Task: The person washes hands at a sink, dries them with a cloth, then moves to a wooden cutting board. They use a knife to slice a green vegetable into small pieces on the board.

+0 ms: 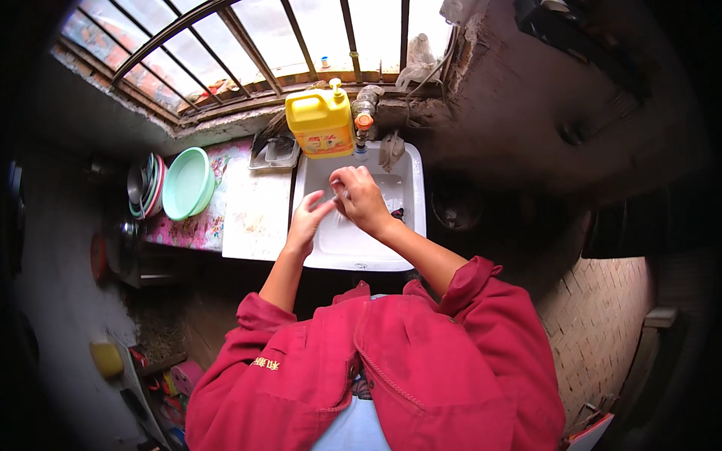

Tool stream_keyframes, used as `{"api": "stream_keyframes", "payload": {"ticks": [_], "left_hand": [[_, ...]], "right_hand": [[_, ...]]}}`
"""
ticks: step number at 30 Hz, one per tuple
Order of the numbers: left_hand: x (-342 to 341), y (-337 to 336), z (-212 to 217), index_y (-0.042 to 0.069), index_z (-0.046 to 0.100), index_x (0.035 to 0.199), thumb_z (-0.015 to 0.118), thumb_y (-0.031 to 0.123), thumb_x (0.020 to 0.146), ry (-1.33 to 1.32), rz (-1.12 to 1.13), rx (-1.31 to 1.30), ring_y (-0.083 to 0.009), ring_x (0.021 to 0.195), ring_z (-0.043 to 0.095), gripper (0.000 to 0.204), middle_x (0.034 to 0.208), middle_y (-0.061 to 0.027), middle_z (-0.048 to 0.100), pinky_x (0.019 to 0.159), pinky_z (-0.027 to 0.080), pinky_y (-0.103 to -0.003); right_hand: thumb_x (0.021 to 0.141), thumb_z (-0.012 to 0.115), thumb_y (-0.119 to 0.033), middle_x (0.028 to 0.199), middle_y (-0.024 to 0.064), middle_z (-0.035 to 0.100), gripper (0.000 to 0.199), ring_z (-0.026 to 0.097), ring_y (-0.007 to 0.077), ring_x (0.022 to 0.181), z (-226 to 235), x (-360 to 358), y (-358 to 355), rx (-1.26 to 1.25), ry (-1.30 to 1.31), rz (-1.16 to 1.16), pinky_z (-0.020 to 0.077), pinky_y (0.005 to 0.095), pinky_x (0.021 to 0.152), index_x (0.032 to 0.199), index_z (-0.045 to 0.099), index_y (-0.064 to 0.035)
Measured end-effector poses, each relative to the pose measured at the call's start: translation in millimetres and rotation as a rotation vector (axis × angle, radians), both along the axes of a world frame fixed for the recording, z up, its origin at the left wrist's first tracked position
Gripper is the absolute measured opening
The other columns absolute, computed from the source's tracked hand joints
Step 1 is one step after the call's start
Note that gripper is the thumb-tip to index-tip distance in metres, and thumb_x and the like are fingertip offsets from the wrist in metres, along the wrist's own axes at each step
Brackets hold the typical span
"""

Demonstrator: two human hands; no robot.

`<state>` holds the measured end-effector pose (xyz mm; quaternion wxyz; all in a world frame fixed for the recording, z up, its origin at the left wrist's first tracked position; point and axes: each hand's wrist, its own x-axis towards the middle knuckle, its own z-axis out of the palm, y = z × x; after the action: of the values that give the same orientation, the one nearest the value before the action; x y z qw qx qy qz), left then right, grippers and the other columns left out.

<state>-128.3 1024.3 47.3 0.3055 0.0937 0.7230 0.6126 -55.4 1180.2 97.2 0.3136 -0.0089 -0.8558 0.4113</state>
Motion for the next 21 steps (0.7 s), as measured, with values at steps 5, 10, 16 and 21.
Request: {"api": "stream_keyframes", "payload": {"ticks": [5, 10, 16, 21], "left_hand": [[4.8, 7.3, -8.1, 0.001, 0.057, 0.118, 0.054, 0.049, 0.094, -1.235, -0.154, 0.820, -0.0324, 0.102, 0.062, 0.054, 0.118, -0.0218, 0.061, 0.092, 0.050, -0.043], [-7.9, 25.7, -18.0, 0.010, 0.062, 0.107, 0.064, 0.019, 0.091, -1.027, -0.217, 0.559, -0.0182, 0.082, 0.065, 0.018, 0.095, -0.0058, 0.066, 0.075, 0.055, -0.033], [21.4, 42.0, 29.5, 0.021, 0.054, 0.123, 0.046, 0.045, 0.099, -0.886, -0.122, 0.524, -0.0162, 0.089, 0.058, 0.035, 0.106, 0.0023, 0.062, 0.070, 0.044, -0.031], [13.3, 29.6, 25.7, 0.018, 0.054, 0.123, 0.056, 0.060, 0.089, -0.902, -0.347, 0.545, -0.0162, 0.093, 0.056, 0.055, 0.108, -0.0006, 0.060, 0.072, 0.044, -0.034]], "right_hand": [[0.073, 0.065, -0.012, 0.088, 0.0098, 0.054, 0.022, 0.055, 0.0298, 0.084, -14.8, 13.2, -25.9, 0.371, 0.139, 0.278, 0.0453, 0.0413, 0.077, 0.092, 0.054, -0.0076], [0.074, 0.065, -0.012, 0.083, 0.0093, 0.053, 0.019, 0.057, 0.0285, 0.081, -15.8, 20.8, -29.4, 0.398, 0.180, 0.281, 0.0472, 0.0398, 0.074, 0.087, 0.052, -0.0085], [0.093, 0.057, -0.029, 0.080, 0.0144, 0.059, 0.024, 0.056, 0.0362, 0.083, -13.4, -16.5, 26.6, -0.009, -0.116, -0.230, 0.0432, 0.0474, 0.074, 0.092, 0.054, -0.0058], [0.088, 0.062, -0.050, 0.105, 0.0152, 0.060, 0.051, 0.060, 0.0273, 0.097, -18.3, -29.4, 21.6, -0.813, -0.732, 0.060, 0.0480, 0.0392, 0.087, 0.115, 0.058, -0.0063]]}}
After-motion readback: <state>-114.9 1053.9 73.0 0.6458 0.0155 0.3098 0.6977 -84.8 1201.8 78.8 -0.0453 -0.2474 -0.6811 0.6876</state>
